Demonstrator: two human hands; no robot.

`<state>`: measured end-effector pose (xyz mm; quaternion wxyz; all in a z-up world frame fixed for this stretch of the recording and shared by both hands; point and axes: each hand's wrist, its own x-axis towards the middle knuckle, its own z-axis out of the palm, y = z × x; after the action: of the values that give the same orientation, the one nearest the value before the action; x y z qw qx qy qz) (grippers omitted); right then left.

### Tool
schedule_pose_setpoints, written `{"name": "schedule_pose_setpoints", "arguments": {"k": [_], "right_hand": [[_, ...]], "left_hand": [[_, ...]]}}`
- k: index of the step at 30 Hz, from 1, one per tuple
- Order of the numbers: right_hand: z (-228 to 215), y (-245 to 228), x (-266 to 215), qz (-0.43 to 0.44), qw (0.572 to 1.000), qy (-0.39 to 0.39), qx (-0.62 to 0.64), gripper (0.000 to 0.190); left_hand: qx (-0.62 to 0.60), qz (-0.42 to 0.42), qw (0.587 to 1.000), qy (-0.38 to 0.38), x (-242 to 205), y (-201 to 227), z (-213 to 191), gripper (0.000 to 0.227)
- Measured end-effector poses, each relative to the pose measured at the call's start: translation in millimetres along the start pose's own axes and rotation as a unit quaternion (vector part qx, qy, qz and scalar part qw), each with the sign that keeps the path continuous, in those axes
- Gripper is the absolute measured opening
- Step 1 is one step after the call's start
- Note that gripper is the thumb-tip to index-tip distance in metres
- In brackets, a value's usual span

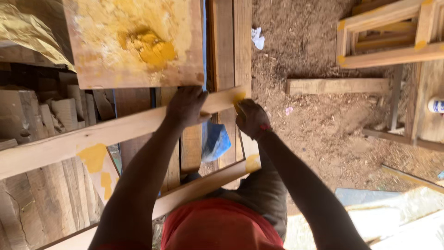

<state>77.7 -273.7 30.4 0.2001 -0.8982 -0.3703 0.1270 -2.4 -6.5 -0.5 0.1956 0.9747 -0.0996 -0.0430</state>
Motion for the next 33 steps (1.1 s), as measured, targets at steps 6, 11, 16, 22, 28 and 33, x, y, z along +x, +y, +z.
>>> {"name": "schedule_pose_setpoints", "arguments": {"k": [6, 11, 16, 22, 28, 33], "right_hand": [[-4.0, 26.3, 29.6, 0.127, 0.991, -0.026, 0.014, 0.025], [40.6, 50.1, 39.8, 0.25, 0.966, -0.057, 0.039, 0.03], [53.5, 39.3, 31.7, 0.253, 0.947, -0.16, 0.114, 0.029], [17.1, -5.1, -29.0, 0.123, 0.977, 0.02, 0.175, 0.027], [-0.4, 18.7, -31.6, -0.045, 0.996, 0.076, -0.001, 0.04], [-4.6, 26.5, -11.3, -0.052, 0.996, 0.064, -0.023, 0.039]], "left_hand": [[-0.008, -0.01, 1.0, 0.006, 2.8, -3.0, -6.3, 0.078], [-0.001, 0.006, 0.999, 0.052, -0.4, -4.0, -1.4, 0.078], [-0.017, -0.013, 1.0, 0.006, 1.5, -2.9, -8.0, 0.077], [0.023, 0.001, 0.998, -0.052, 10.1, -7.8, -9.0, 0.088], [-0.006, -0.025, 0.999, -0.041, 4.6, -4.5, -4.5, 0.087], [-0.007, -0.021, 1.0, -0.017, 1.5, -2.1, -4.9, 0.086]]}}
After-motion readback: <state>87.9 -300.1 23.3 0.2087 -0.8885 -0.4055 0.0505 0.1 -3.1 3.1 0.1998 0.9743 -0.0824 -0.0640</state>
